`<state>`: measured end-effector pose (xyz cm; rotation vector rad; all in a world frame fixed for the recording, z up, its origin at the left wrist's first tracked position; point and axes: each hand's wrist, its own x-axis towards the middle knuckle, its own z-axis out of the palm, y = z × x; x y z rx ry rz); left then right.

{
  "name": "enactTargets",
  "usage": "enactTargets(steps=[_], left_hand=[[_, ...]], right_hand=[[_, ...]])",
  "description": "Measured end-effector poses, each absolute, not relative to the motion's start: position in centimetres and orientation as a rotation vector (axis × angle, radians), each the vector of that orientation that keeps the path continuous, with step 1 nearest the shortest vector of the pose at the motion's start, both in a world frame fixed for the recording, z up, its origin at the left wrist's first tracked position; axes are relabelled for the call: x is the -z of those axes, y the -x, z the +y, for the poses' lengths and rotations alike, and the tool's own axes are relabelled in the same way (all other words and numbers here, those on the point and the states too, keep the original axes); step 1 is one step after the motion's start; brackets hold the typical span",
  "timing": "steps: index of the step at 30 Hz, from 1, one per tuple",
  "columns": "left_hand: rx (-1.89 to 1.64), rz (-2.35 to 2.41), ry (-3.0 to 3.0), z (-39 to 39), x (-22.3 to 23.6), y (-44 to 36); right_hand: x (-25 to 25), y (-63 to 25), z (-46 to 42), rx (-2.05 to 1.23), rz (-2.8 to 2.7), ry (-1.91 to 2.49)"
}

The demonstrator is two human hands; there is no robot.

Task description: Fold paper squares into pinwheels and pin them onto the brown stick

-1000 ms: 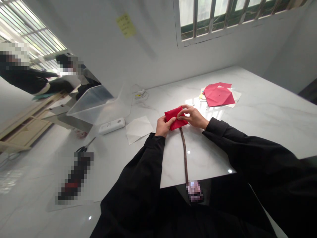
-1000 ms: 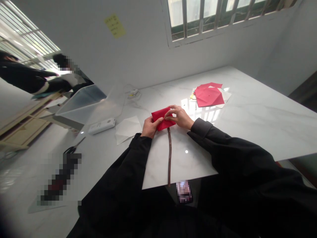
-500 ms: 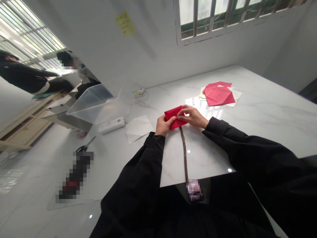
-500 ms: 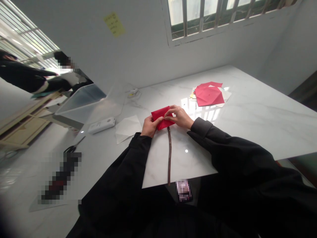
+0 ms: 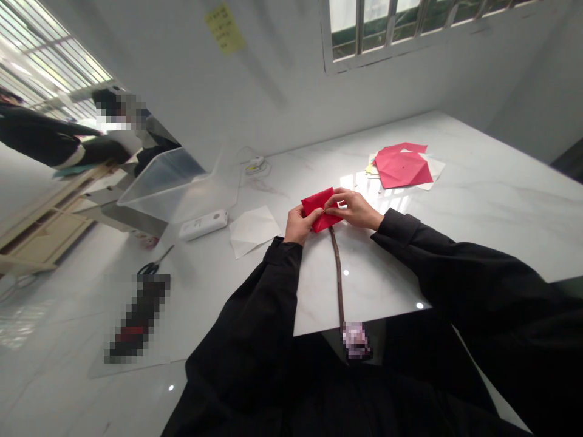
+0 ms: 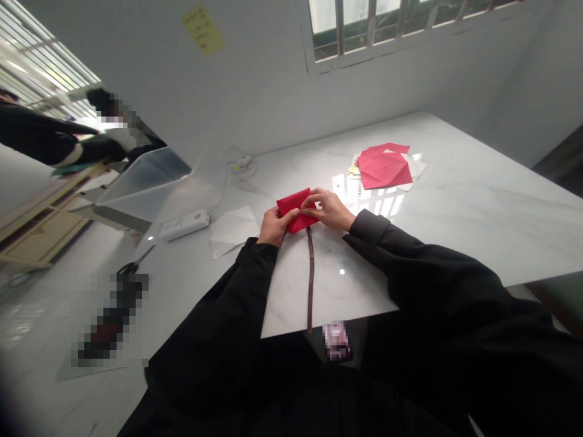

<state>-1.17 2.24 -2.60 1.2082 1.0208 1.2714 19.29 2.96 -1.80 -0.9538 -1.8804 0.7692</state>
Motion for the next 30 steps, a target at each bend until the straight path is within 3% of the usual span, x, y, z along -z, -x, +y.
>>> enactTargets(steps=[18,30], left_hand=[[-1.276,0.994,-1.211,2.1,2.6,1.0],[-1.296,1.023,-1.176,2.0,2.5,0.9]], right_hand=[[1.5,-18.1,2.3,-0.834,-1.685,0.972],[1.7,-17.9,2.1,-1.056,-1.532,0.932]])
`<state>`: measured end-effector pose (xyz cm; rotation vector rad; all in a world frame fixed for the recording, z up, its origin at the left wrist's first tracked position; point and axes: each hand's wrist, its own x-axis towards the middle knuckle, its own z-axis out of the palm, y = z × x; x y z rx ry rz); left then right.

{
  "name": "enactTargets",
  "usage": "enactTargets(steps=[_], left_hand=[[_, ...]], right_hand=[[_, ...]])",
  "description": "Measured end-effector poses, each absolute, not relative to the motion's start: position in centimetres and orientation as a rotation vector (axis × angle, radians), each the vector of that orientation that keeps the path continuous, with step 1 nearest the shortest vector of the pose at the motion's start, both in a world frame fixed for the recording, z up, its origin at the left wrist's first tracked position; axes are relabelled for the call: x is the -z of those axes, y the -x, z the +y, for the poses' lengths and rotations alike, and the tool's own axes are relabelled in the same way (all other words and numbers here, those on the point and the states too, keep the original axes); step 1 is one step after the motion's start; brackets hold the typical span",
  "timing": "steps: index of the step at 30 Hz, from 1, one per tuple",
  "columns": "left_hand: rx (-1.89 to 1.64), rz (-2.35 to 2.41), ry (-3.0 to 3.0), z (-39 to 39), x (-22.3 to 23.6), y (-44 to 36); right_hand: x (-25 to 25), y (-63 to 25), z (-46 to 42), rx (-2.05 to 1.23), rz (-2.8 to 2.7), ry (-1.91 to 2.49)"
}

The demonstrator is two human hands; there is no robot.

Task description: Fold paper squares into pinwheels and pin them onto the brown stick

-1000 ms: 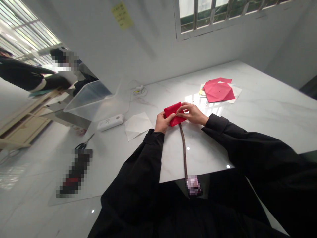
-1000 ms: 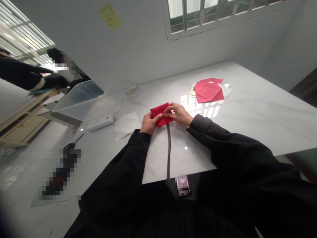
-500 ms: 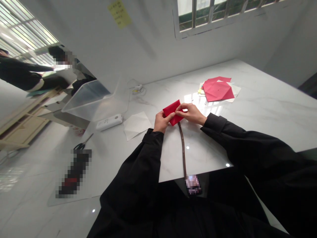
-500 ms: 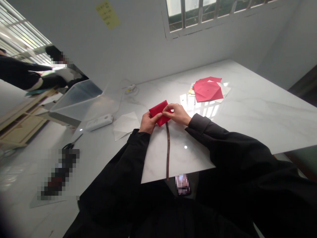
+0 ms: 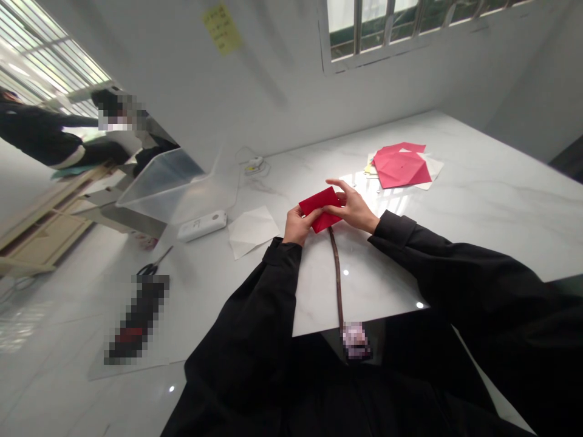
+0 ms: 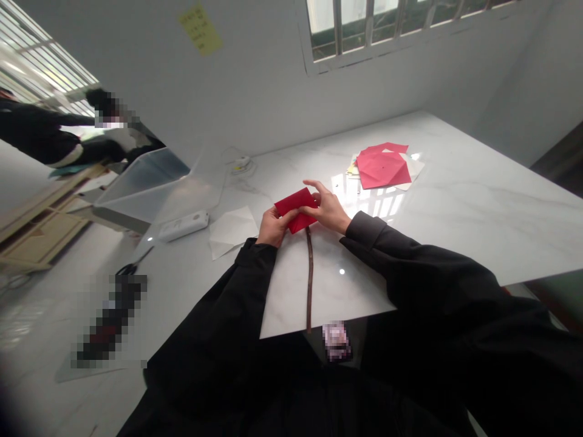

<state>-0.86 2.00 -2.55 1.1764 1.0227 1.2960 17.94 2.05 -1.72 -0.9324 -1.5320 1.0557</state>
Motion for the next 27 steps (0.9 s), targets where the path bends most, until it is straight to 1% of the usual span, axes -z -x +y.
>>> enactTargets(steps=[7,14,27], left_hand=[[-1.327,0.998,-1.128,2.3,2.8,1.1],[-1.297,0.924,-1.048,2.0,2.1,0.9],[-1.274,0.927,-1.112,1.6,1.5,0.9]], right_hand=[[1.6,-17.9,2.3,-1.255,-1.429,0.875],[0.9,-18.1,1.9,-1.258,-1.514,0.875],[0.7,-18.2,1.7,-1.511,-1.29,0.819]])
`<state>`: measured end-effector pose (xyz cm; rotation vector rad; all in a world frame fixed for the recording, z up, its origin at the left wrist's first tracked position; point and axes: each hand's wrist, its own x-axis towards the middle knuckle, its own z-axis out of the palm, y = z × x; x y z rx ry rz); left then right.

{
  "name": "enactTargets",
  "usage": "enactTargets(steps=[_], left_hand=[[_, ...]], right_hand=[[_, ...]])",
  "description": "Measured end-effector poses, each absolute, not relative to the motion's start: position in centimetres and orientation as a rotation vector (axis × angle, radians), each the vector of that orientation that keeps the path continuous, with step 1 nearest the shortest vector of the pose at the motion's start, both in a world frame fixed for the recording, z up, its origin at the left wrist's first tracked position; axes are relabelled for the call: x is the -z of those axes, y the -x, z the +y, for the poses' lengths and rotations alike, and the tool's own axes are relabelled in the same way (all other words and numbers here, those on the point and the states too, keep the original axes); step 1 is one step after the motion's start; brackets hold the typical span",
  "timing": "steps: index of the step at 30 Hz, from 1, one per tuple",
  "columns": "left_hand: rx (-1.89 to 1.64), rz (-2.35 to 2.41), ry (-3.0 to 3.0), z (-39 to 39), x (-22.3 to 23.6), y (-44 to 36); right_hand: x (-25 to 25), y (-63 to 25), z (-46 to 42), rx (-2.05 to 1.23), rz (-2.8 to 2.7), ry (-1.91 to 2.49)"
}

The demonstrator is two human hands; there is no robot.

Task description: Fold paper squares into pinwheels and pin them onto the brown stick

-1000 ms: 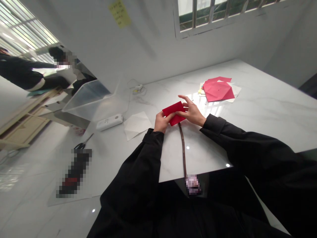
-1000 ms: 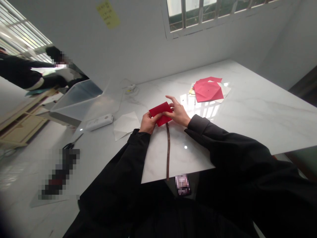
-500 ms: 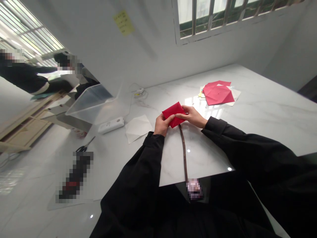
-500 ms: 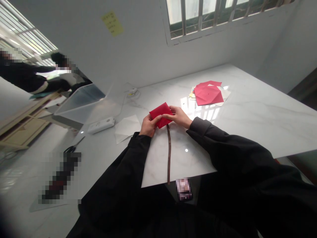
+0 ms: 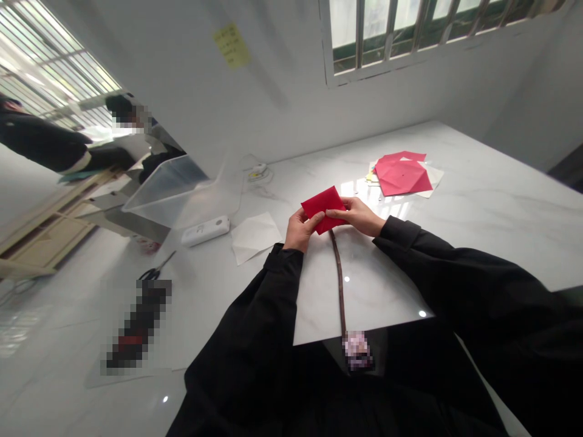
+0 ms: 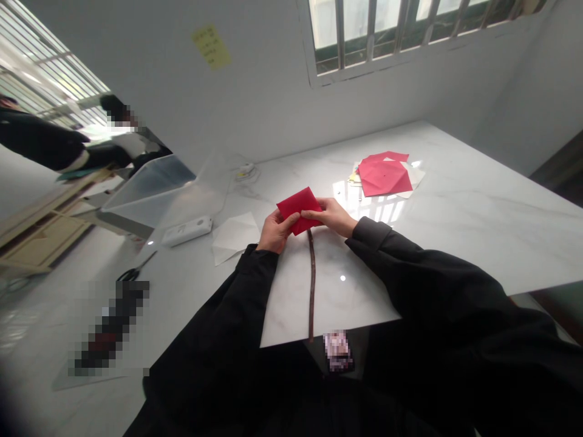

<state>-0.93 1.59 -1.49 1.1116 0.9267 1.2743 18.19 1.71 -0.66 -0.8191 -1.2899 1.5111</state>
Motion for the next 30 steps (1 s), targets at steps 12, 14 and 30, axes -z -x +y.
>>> enactTargets(steps=[12,14,30], left_hand=[[-1.351,1.031,-1.272,1.5,1.23,1.04],[-1.355,1.037,-1.279,1.41,1.1,0.98],[-1.407,1.055,-1.292,1.49,1.13,0.75]], right_hand=[[0.23,-18.26,1.59,-1.532,-1.264,0.807],[0.19,-18.22,1.55,-1.534,-1.254,0.803],[0.35,-18.12,1.59,-1.532,-1.252,0.775]])
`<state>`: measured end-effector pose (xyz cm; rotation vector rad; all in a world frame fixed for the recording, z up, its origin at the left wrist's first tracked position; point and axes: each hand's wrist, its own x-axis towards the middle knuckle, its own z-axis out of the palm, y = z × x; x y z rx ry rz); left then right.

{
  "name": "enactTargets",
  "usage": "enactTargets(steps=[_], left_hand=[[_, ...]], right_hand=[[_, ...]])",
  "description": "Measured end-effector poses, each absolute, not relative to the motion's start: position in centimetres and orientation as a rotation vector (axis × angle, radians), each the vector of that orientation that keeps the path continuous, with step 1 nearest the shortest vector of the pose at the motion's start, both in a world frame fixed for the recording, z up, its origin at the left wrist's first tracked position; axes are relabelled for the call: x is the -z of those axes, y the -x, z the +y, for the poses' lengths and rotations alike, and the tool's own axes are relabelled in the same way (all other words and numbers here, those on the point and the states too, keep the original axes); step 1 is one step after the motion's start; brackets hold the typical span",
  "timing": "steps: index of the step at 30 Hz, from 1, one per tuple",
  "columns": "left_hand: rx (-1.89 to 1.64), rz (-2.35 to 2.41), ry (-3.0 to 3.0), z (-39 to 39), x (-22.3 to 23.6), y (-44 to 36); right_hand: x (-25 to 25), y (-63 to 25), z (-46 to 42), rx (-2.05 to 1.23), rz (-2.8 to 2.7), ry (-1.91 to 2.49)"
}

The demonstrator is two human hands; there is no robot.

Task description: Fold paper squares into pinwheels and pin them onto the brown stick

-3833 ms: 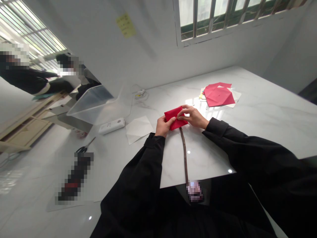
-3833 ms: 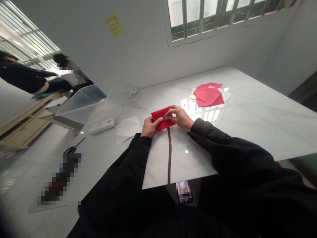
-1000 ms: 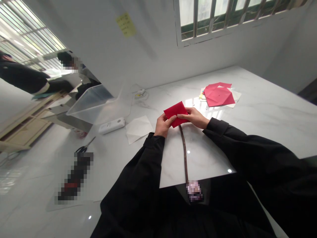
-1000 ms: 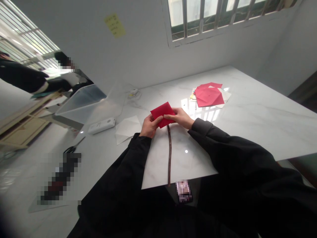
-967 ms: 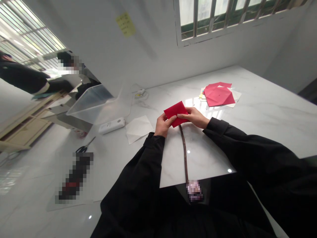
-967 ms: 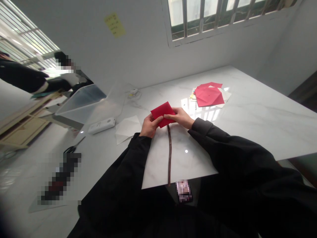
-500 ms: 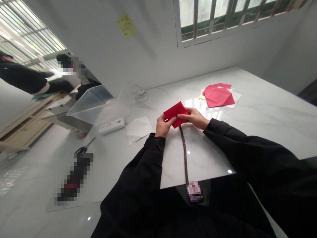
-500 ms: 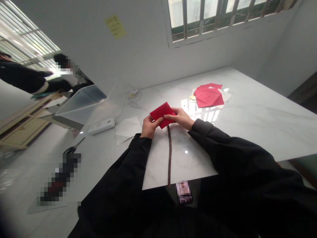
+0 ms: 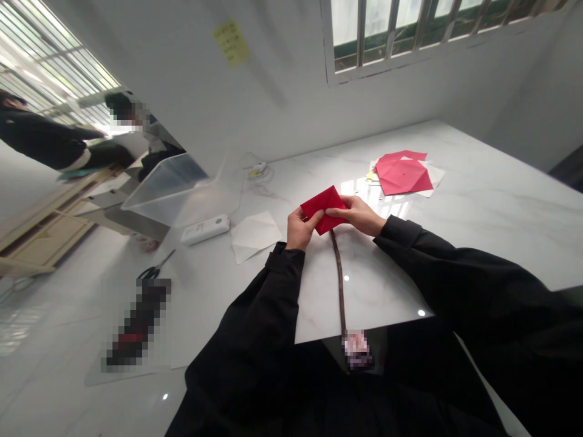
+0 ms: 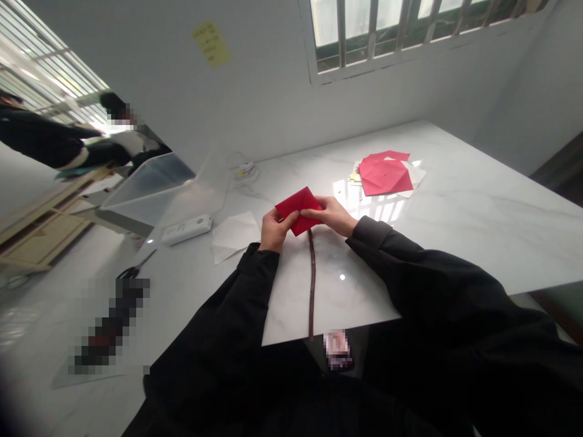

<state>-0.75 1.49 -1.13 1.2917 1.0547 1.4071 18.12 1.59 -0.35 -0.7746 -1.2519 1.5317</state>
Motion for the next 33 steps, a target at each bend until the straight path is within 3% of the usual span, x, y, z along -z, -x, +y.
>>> enactTargets(steps=[16,22,28,33], left_hand=[[-1.292,1.069,-1.162,1.2,-0.3,1.5],[-0.995,1.717,-1.78,1.4,-0.1,1.5],[-0.618,1.714,-2.22,0.5,-1.2,-0.6],[-0.771,1.575,-1.859,1.2,-1.2,0.5]], right_hand=[[0.0,-20.4,3.0,-1.551,-1.22,0.729],[0.7,-24.8,5.1,-1.808,-1.299,0.693],[1.8,-25.3,5.4,-1.858,-1.425,0.672],[1.5,-24.9,5.4,-1.785,-1.516,0.683]])
